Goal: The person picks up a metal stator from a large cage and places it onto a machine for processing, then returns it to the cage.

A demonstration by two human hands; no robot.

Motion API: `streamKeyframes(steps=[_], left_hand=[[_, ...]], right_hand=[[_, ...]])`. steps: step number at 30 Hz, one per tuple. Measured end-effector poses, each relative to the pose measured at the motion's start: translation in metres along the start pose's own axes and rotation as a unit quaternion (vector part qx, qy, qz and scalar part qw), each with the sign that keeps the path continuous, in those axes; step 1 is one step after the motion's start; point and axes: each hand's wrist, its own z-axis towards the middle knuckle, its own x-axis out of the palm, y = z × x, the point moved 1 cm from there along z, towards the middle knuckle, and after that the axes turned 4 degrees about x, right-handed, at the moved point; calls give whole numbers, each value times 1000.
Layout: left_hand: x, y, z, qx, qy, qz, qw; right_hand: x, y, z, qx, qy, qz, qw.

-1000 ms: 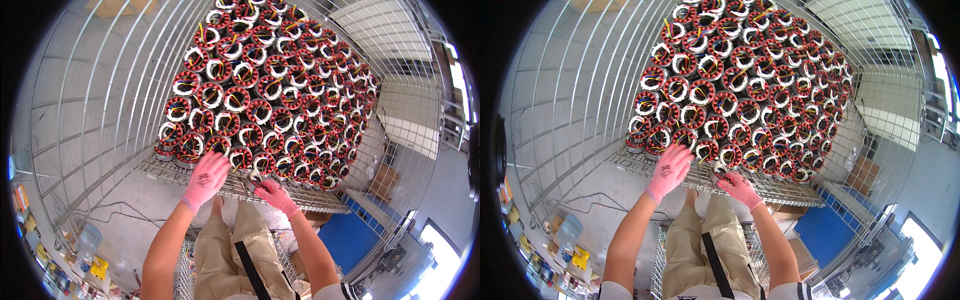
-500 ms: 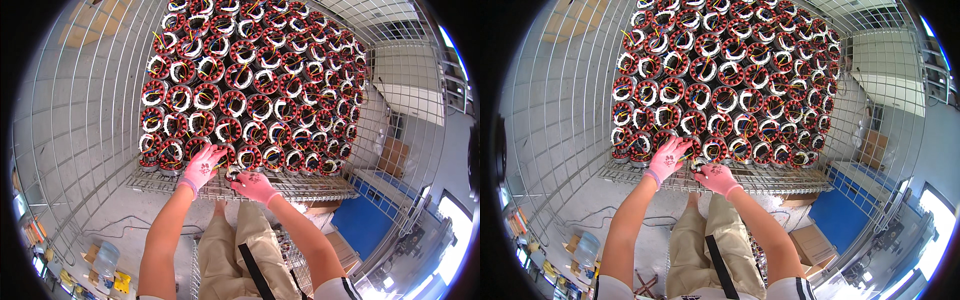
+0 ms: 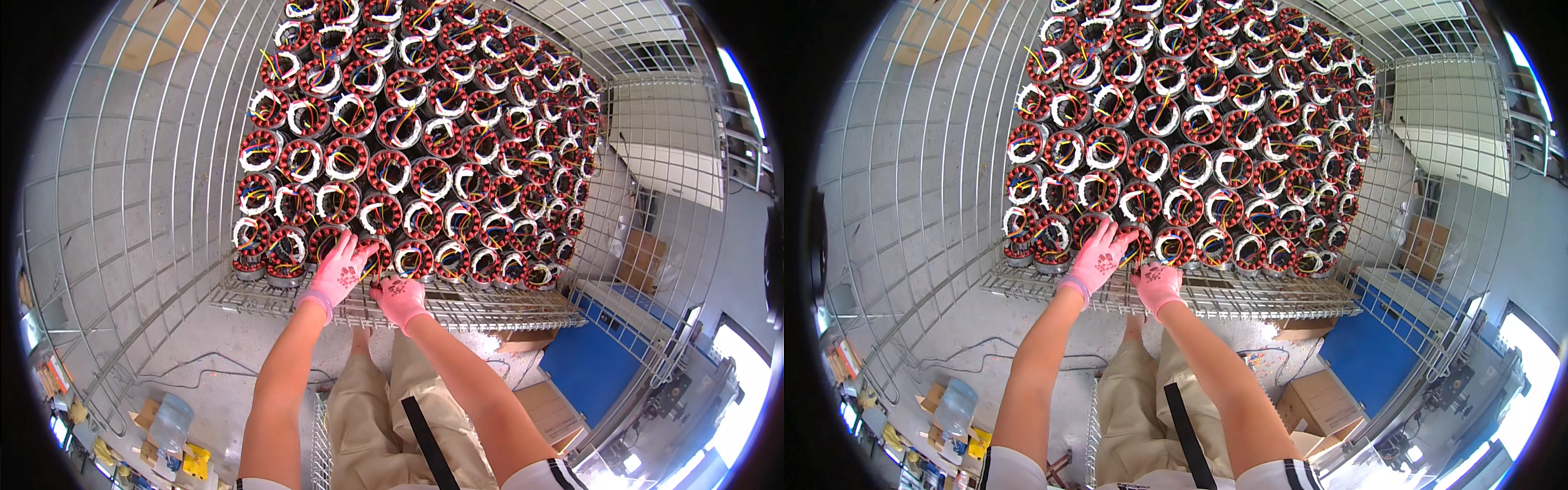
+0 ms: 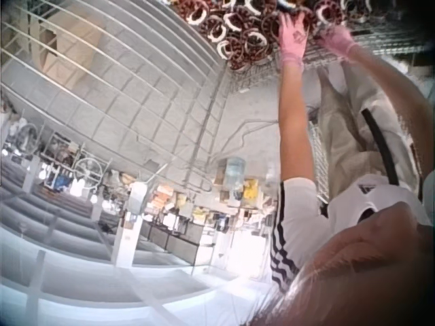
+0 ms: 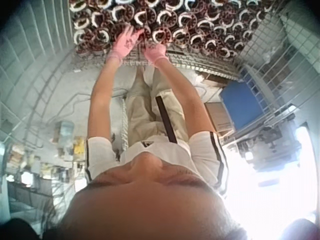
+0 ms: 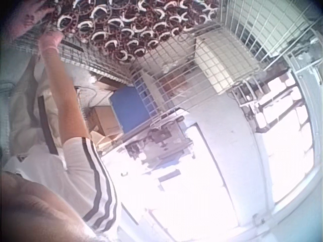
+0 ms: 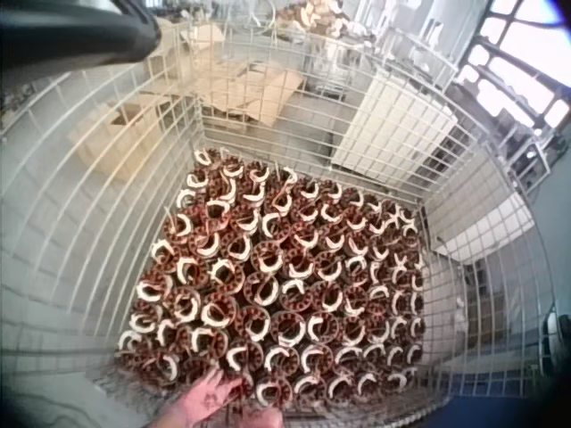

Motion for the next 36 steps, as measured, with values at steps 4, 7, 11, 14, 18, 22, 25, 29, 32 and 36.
streamKeyframes(steps=[4,7,11,14,18,22,25,29,32,36], left_hand=[[-13,8,3,15,63,15,998],[7,2,7,-27,26,-63,997],[1,9,4,-30,-46,-20,998],[0,8,5,-38,-54,-26,997],[-4,8,-1,-15,-31,-31,999],[-24,22,-2,22,27,-9,999],[-28,15,3,55,-23,24,998],[-26,17,18,56,-34,28,997],[-9,10,37,4,-16,64,998],[-15,33,40,73,-12,-106,992]], right_hand=[[-11,8,8,25,70,-54,996],[-4,8,15,2,33,-48,998],[-5,13,19,2,49,-88,995],[-7,18,20,4,43,-89,995],[-5,8,3,14,-3,1,1000],[1,4,4,23,-58,-12,998],[6,-3,1,17,-32,-7,999],[9,-6,3,33,-4,34,999],[15,-3,6,53,19,31,998],[23,-15,8,-2,-40,95,995]])
